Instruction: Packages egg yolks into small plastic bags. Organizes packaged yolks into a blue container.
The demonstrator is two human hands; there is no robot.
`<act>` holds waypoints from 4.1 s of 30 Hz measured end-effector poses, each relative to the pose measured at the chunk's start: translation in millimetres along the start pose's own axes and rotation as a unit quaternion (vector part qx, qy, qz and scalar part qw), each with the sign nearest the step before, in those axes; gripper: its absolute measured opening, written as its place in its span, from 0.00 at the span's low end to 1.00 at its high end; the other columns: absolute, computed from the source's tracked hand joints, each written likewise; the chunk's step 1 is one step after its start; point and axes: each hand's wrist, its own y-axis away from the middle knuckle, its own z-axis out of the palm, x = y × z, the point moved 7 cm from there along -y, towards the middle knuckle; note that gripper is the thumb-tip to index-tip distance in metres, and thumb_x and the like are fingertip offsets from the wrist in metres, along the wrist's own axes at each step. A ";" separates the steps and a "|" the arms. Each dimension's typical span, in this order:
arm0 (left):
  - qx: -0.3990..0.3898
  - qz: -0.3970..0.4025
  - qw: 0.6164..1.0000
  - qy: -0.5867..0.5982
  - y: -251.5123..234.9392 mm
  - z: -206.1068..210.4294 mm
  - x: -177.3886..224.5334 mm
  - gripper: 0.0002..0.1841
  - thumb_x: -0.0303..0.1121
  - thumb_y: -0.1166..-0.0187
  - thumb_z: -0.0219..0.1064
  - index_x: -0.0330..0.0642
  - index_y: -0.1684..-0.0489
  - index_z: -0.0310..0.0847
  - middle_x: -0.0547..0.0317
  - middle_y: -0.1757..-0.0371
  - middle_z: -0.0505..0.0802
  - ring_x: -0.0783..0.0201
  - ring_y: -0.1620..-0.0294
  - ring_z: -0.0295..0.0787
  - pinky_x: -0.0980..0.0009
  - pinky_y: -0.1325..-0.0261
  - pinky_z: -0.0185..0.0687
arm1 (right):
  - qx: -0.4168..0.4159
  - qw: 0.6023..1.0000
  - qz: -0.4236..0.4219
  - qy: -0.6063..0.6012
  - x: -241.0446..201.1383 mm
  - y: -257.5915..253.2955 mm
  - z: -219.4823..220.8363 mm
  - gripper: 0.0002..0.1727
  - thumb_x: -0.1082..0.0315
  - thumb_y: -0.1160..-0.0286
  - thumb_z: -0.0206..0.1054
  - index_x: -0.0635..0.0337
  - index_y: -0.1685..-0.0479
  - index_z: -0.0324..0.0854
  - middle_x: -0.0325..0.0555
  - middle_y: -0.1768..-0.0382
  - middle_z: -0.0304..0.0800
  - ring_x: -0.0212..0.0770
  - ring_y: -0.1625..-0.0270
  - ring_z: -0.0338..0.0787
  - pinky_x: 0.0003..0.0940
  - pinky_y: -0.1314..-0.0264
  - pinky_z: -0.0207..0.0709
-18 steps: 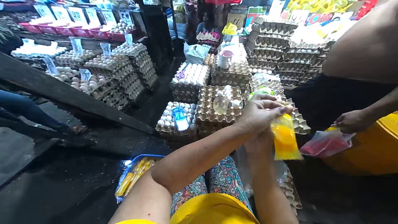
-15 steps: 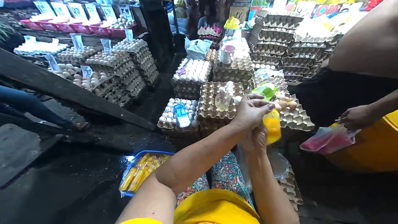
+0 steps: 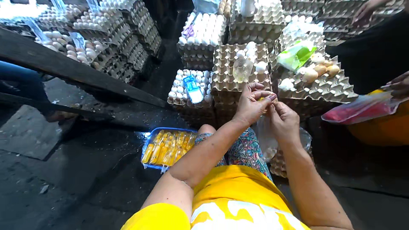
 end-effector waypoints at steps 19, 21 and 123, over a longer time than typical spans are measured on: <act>-0.197 0.083 0.963 -0.162 85.1 -13.7 -65.4 0.03 0.27 0.26 0.76 0.39 0.62 0.95 0.50 0.46 0.87 0.62 0.41 0.83 0.68 0.36 0.82 | -0.271 0.944 0.186 0.011 62.9 67.3 12.1 0.18 0.58 0.07 0.54 0.54 0.63 0.85 0.35 0.76 0.79 0.31 0.73 0.77 0.33 0.67 0.70; -0.197 0.089 0.964 -0.152 85.9 -13.0 -59.4 0.03 0.25 0.26 0.76 0.37 0.62 0.94 0.50 0.47 0.87 0.64 0.42 0.84 0.71 0.38 0.83 | -0.274 0.945 0.178 0.006 58.3 64.2 8.7 0.18 0.57 0.07 0.55 0.53 0.64 0.85 0.34 0.77 0.79 0.29 0.73 0.77 0.31 0.67 0.70; -0.280 0.209 0.926 -0.142 84.8 22.5 -76.4 0.06 0.33 0.22 0.67 0.47 0.60 0.90 0.65 0.56 0.96 0.76 0.47 0.92 0.53 0.15 0.69 | -0.421 0.878 -0.029 0.225 37.7 34.5 -32.9 0.19 0.59 0.16 0.65 0.63 0.36 0.82 0.58 0.46 0.90 0.58 0.45 0.91 0.60 0.45 0.82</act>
